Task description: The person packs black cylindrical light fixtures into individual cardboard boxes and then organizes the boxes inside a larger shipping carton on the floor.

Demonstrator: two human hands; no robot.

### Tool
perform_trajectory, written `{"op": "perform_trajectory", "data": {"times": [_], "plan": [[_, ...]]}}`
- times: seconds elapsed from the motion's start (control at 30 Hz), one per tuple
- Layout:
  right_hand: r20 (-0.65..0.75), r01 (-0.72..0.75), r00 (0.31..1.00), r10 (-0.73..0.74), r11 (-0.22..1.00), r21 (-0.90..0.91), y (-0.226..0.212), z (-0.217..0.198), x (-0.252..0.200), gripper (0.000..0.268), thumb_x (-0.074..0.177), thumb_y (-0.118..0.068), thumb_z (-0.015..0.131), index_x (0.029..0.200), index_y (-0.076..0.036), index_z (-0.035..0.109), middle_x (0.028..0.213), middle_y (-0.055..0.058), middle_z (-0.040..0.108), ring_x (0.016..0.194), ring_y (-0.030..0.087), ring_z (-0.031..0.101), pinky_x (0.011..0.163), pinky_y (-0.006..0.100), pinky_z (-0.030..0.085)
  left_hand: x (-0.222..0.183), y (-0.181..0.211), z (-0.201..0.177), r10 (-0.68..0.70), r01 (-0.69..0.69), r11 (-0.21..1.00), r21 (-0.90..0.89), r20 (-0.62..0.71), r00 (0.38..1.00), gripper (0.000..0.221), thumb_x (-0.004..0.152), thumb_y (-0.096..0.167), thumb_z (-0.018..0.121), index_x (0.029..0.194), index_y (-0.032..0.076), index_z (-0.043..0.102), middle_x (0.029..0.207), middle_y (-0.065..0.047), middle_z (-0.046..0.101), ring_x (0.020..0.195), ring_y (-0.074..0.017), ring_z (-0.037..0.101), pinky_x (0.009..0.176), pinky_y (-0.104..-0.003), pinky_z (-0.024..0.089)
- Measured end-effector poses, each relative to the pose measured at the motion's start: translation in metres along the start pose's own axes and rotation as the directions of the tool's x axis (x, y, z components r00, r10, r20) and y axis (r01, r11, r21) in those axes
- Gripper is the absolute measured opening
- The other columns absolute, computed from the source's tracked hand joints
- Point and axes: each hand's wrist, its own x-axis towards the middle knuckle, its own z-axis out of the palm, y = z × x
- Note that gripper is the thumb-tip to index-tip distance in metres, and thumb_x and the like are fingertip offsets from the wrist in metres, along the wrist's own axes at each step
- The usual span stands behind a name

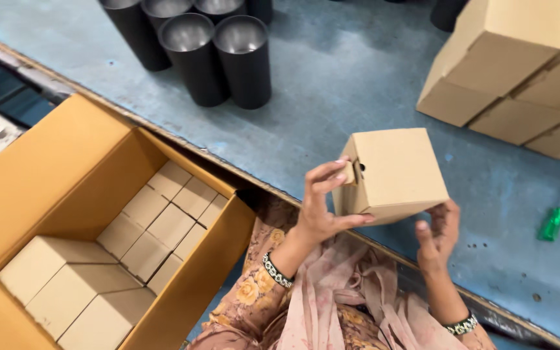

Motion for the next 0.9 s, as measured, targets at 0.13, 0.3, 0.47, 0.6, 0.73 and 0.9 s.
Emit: {"op": "perform_trajectory", "data": {"times": [0.13, 0.3, 0.47, 0.6, 0.73, 0.9], "plan": [[-0.108, 0.019, 0.994, -0.029, 0.995, -0.094, -0.041, 0.013, 0.032, 0.062, 0.111, -0.049, 0.054, 0.145, 0.003, 0.049, 0.14, 0.012, 0.057, 0.131, 0.021, 0.055, 0.116, 0.036, 0.043, 0.0, 0.012, -0.015, -0.361, 0.371, 0.882, -0.291, 0.091, 0.928, 0.045, 0.094, 0.016, 0.082, 0.129, 0.008, 0.055, 0.144, -0.016, 0.057, 0.126, -0.0233, 0.065, 0.103, -0.035, 0.06], [0.035, 0.049, 0.998, -0.049, 0.999, -0.005, -0.1, 0.024, 0.065, 0.06, 0.111, -0.051, 0.048, 0.139, 0.001, 0.058, 0.133, 0.012, 0.064, 0.126, 0.02, 0.061, 0.114, 0.034, 0.046, 0.001, 0.005, -0.006, -0.442, 0.41, 0.76, -0.504, 0.063, 0.895, 0.048, 0.095, 0.003, 0.079, 0.133, 0.007, 0.05, 0.13, -0.01, 0.059, 0.118, -0.0165, 0.063, 0.098, -0.031, 0.057], [0.139, 0.248, 0.967, -0.214, 0.912, -0.325, -0.155, 0.024, 0.072, 0.053, 0.105, -0.048, 0.061, 0.134, -0.004, 0.062, 0.141, 0.014, 0.062, 0.128, 0.025, 0.059, 0.109, 0.035, 0.049, -0.013, 0.011, 0.019, -0.713, 0.466, 0.322, -0.824, 0.112, 0.692, 0.047, 0.087, 0.002, 0.073, 0.126, 0.009, 0.047, 0.125, -0.005, 0.057, 0.1, -0.0128, 0.058, 0.073, -0.025, 0.05], [0.344, 0.364, 0.922, -0.176, 0.694, -0.621, -0.19, 0.026, 0.084, 0.06, 0.086, -0.04, 0.072, 0.134, -0.005, 0.064, 0.14, 0.015, 0.066, 0.131, 0.034, 0.059, 0.111, 0.045, 0.043, -0.027, 0.035, 0.033, -0.673, 0.555, 0.517, -0.652, 0.091, 0.734, 0.045, 0.088, 0.006, 0.075, 0.123, 0.01, 0.047, 0.119, -0.004, 0.054, 0.105, -0.015, 0.056, 0.089, -0.03, 0.049], [0.532, 0.497, 0.842, -0.084, 0.503, -0.707, -0.211, 0.027, 0.092, 0.069, 0.073, -0.051, 0.076, 0.123, -0.005, 0.066, 0.137, 0.015, 0.064, 0.129, 0.034, 0.058, 0.106, 0.048, 0.043, -0.053, 0.057, 0.051, -0.417, 0.396, 0.831, -0.391, 0.034, 0.908, 0.027, 0.089, 0.006, 0.075, 0.108, 0.01, 0.057, 0.126, -0.007, 0.047, 0.12, -0.0204, 0.054, 0.109, -0.034, 0.047], [0.671, 0.651, 0.741, -0.025, 0.272, -0.709, -0.212, 0.032, 0.105, 0.09, 0.07, -0.063, 0.072, 0.132, 0.001, 0.059, 0.141, 0.024, 0.057, 0.128, 0.04, 0.056, 0.1, 0.05, 0.043, -0.06, 0.047, 0.042, -0.329, 0.332, 0.909, -0.25, 0.055, 0.943, 0.021, 0.083, 0.006, 0.084, 0.091, 0.009, 0.065, 0.12, -0.01, 0.055, 0.113, -0.0244, 0.062, 0.1, -0.036, 0.053]]}}
